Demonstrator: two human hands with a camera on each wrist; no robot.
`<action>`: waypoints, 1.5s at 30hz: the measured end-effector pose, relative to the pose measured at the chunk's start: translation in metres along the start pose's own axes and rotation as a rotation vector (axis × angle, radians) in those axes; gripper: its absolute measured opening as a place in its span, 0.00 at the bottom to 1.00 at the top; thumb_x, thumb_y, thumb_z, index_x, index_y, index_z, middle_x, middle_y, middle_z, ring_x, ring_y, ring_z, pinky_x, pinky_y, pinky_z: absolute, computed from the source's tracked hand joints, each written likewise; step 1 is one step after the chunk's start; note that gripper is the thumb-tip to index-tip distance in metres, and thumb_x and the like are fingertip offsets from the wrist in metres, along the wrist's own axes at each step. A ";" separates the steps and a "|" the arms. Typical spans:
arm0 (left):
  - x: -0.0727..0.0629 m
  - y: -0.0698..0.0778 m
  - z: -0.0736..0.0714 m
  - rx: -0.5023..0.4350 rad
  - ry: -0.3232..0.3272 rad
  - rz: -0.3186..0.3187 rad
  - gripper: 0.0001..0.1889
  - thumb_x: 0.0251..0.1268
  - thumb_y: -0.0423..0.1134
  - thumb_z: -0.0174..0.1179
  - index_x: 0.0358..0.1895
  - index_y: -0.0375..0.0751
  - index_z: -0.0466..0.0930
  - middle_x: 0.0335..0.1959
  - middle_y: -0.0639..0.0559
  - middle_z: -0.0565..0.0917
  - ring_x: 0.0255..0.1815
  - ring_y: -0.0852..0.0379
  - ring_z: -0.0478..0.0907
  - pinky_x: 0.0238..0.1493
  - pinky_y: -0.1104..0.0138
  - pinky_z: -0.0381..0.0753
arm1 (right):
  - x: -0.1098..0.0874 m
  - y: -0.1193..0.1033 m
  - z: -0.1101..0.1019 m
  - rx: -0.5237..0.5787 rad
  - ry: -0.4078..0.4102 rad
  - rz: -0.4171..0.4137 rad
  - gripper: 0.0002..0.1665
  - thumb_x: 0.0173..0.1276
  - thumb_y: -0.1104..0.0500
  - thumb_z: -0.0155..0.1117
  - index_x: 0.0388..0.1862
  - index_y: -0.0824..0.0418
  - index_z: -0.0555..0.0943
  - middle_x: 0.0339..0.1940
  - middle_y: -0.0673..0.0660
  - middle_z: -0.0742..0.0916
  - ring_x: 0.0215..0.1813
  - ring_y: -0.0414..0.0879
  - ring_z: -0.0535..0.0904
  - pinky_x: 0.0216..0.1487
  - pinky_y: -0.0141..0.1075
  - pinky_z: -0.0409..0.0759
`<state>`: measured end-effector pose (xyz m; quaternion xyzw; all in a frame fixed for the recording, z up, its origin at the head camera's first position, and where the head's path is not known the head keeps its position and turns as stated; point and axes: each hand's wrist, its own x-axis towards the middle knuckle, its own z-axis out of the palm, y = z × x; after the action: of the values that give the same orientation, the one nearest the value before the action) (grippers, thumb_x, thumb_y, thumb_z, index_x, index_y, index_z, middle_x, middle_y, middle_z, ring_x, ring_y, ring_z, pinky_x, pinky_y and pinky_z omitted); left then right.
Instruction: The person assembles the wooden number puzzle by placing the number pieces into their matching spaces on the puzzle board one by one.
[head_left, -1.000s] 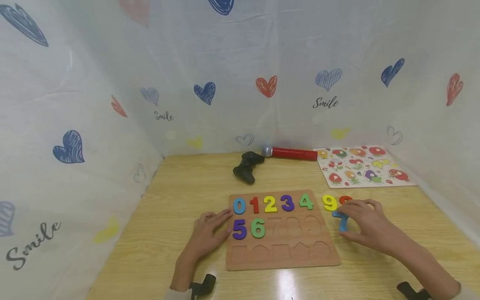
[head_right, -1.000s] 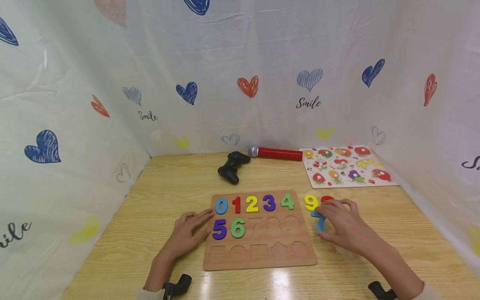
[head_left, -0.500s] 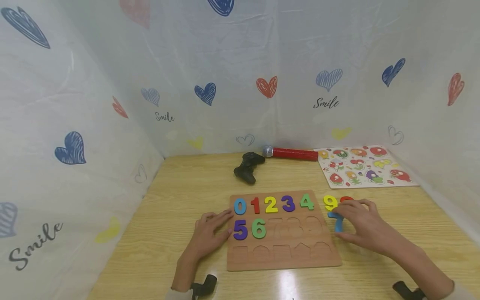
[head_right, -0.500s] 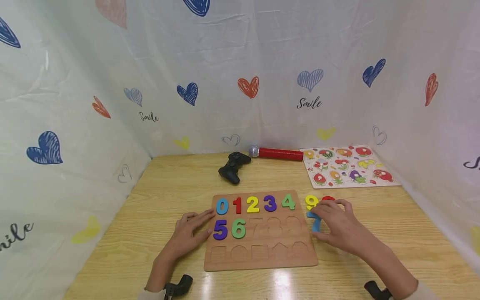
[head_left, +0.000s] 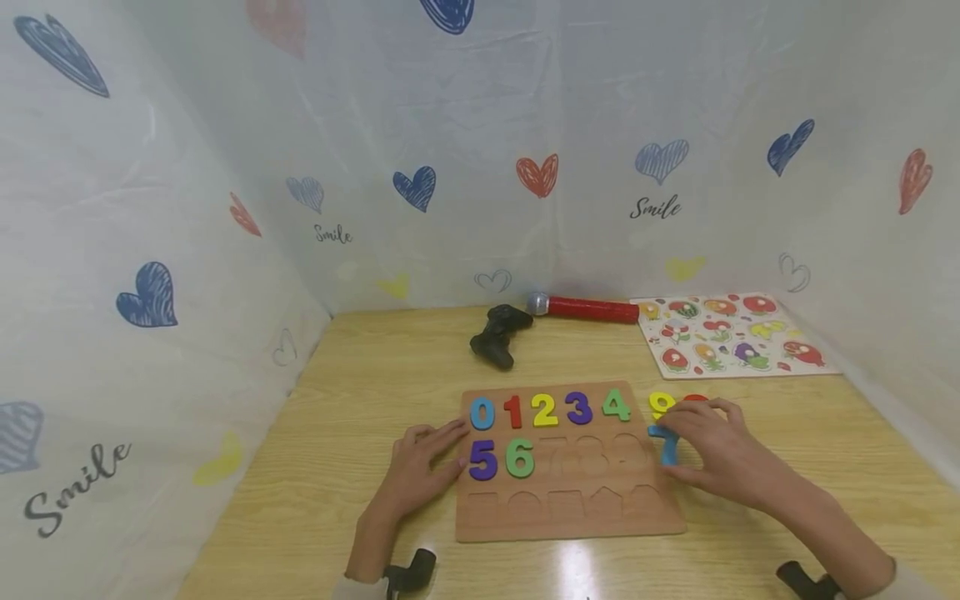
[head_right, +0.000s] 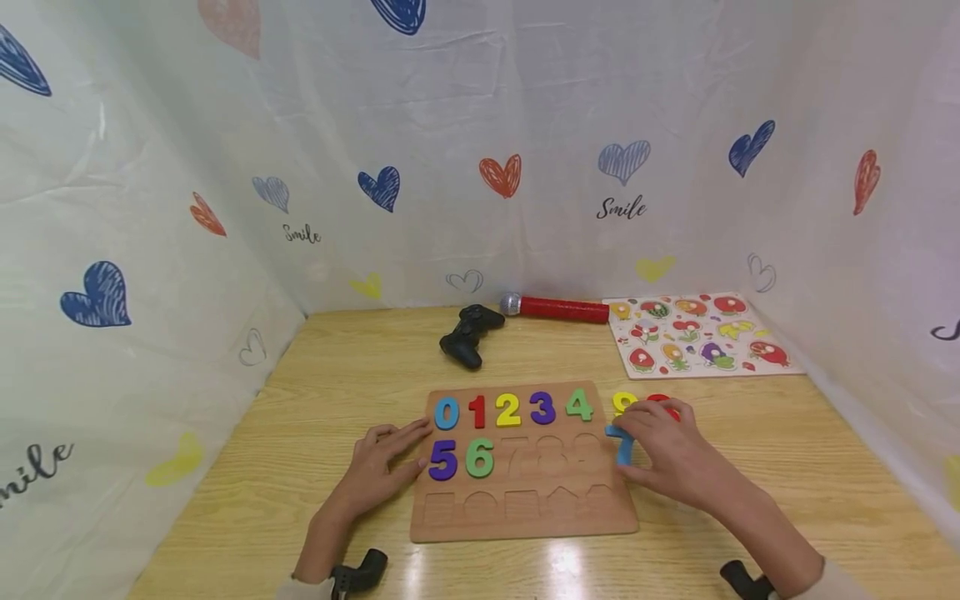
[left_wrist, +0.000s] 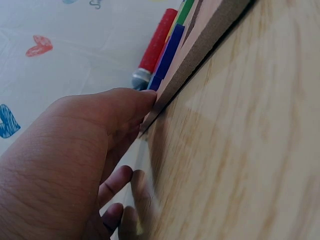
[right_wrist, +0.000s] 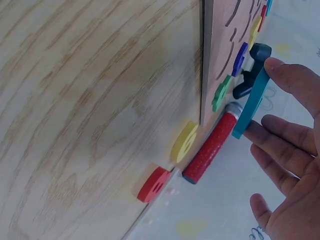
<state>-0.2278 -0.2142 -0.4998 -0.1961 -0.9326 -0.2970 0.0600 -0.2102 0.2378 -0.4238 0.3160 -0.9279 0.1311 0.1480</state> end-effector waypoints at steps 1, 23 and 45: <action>0.000 0.000 0.000 -0.001 0.001 -0.001 0.27 0.69 0.55 0.61 0.69 0.59 0.75 0.72 0.65 0.70 0.63 0.49 0.63 0.59 0.46 0.57 | 0.001 -0.001 0.000 0.000 -0.002 0.000 0.28 0.46 0.54 0.84 0.48 0.54 0.84 0.47 0.50 0.86 0.55 0.56 0.76 0.55 0.62 0.58; -0.001 0.002 -0.001 -0.024 -0.006 0.015 0.26 0.70 0.53 0.60 0.70 0.55 0.75 0.72 0.62 0.70 0.63 0.50 0.63 0.58 0.46 0.57 | 0.013 -0.015 0.014 0.042 0.003 -0.042 0.30 0.49 0.52 0.83 0.51 0.56 0.84 0.50 0.52 0.86 0.57 0.57 0.76 0.57 0.62 0.56; 0.000 0.002 -0.002 -0.013 -0.004 0.017 0.26 0.69 0.53 0.60 0.69 0.55 0.75 0.72 0.62 0.71 0.63 0.50 0.64 0.57 0.46 0.58 | 0.033 -0.033 0.022 0.056 -0.135 0.022 0.26 0.57 0.50 0.77 0.54 0.56 0.84 0.52 0.50 0.85 0.61 0.55 0.74 0.61 0.65 0.55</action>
<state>-0.2265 -0.2139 -0.4970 -0.2050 -0.9290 -0.3024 0.0594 -0.2186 0.1866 -0.4271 0.3177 -0.9353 0.1370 0.0745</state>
